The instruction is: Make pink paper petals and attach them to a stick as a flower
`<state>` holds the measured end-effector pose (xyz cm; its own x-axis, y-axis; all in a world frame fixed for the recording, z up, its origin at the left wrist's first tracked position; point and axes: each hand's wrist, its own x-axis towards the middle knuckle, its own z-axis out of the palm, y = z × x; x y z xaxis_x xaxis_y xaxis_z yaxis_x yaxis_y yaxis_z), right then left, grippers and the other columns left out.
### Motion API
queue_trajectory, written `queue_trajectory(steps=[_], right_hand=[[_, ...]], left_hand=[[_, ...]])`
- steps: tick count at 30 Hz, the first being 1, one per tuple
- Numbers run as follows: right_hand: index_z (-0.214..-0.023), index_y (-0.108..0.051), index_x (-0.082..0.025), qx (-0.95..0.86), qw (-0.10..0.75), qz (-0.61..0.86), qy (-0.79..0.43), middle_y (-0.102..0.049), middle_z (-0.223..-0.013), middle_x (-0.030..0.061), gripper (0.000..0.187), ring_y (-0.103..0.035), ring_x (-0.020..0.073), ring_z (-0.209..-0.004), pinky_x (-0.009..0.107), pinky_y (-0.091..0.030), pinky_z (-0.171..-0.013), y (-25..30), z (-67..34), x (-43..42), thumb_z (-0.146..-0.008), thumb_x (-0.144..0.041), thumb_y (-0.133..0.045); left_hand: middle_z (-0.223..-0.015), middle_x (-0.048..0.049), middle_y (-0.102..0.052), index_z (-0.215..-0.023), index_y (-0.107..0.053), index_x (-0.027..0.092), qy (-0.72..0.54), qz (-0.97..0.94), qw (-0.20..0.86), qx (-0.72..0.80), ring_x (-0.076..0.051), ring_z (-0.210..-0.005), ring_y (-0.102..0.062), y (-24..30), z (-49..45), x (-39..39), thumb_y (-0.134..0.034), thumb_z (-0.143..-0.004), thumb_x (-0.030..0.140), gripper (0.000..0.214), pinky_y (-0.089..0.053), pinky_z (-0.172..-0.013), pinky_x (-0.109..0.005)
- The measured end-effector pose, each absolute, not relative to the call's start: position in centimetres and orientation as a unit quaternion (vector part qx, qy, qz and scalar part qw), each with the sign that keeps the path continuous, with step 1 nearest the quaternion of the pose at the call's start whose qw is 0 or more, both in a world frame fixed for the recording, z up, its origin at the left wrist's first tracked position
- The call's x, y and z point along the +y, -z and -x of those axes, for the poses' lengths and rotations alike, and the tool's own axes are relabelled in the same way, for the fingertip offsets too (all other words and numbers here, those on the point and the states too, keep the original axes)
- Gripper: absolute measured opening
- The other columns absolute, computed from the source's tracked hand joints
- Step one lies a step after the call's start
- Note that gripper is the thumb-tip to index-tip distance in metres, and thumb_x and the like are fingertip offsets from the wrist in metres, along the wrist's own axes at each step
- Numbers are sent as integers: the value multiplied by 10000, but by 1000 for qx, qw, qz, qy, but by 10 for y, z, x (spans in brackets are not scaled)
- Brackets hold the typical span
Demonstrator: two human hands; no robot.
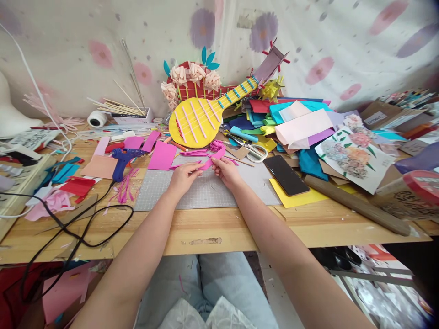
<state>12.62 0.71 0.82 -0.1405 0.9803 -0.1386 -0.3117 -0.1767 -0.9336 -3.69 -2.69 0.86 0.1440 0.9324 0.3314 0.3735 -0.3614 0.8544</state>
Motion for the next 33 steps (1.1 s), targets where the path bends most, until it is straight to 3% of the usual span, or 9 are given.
queue_trajectory(steps=[3,9,15,18,22,27,33], right_hand=[[-617,-501,-172,-392,501,411,-653,-513,-487,-64,337,-367,25,-388,183,-266,-383,-9,-127,7,-555,-411,-731],[-612,-514,-167,-359,502,385,-686,-515,-503,-58,327,-374,25,-408,176,-276,-379,-9,-130,8,-557,-399,-738],[-614,-502,-170,-333,519,383,-688,-511,-515,-60,309,-370,19,-405,167,-285,-374,-8,-138,13,-594,-377,-730],[-626,-506,-171,-359,514,393,-672,-512,-511,-63,312,-366,18,-398,162,-287,-372,-8,-140,13,-592,-384,-731],[-651,-536,-165,-454,455,394,-657,-550,-530,-50,326,-393,23,-403,163,-300,-379,-8,-134,5,-580,-414,-734],[-712,-551,-169,-517,407,371,-655,-597,-568,-40,353,-417,30,-408,166,-314,-387,-10,-121,-6,-570,-438,-730],[-747,-516,-188,-465,467,432,-615,-588,-560,-58,406,-434,43,-406,175,-319,-388,-7,-121,0,-507,-407,-761]], left_hand=[[-1051,-43,-666,-1013,-675,242,-456,-664,349,478,-131,-726,-643,-7,36,-27,-594,-752,288,277,-530,-699,-272],[-927,-42,-697,-974,-690,209,-479,-625,366,496,-119,-659,-648,-14,33,-31,-594,-754,313,261,-532,-655,-253],[-972,-49,-687,-986,-685,206,-468,-625,386,491,-95,-602,-619,-14,32,-33,-646,-705,338,312,-523,-637,-245],[-1016,-62,-671,-1053,-653,210,-469,-615,398,493,-103,-630,-625,-13,31,-31,-667,-683,352,397,-512,-627,-234],[-1041,-88,-655,-1185,-546,194,-514,-530,477,477,-144,-827,-640,-16,28,-29,-650,-709,362,515,-513,-688,-232],[-895,-90,-680,-1086,-574,120,-460,-427,645,434,-143,-769,-649,-21,25,-30,-563,-800,326,352,-536,-690,-282],[-921,-108,-682,-965,-615,108,-392,-459,677,421,-153,-780,-660,-21,25,-33,-598,-781,251,234,-543,-689,-287]])
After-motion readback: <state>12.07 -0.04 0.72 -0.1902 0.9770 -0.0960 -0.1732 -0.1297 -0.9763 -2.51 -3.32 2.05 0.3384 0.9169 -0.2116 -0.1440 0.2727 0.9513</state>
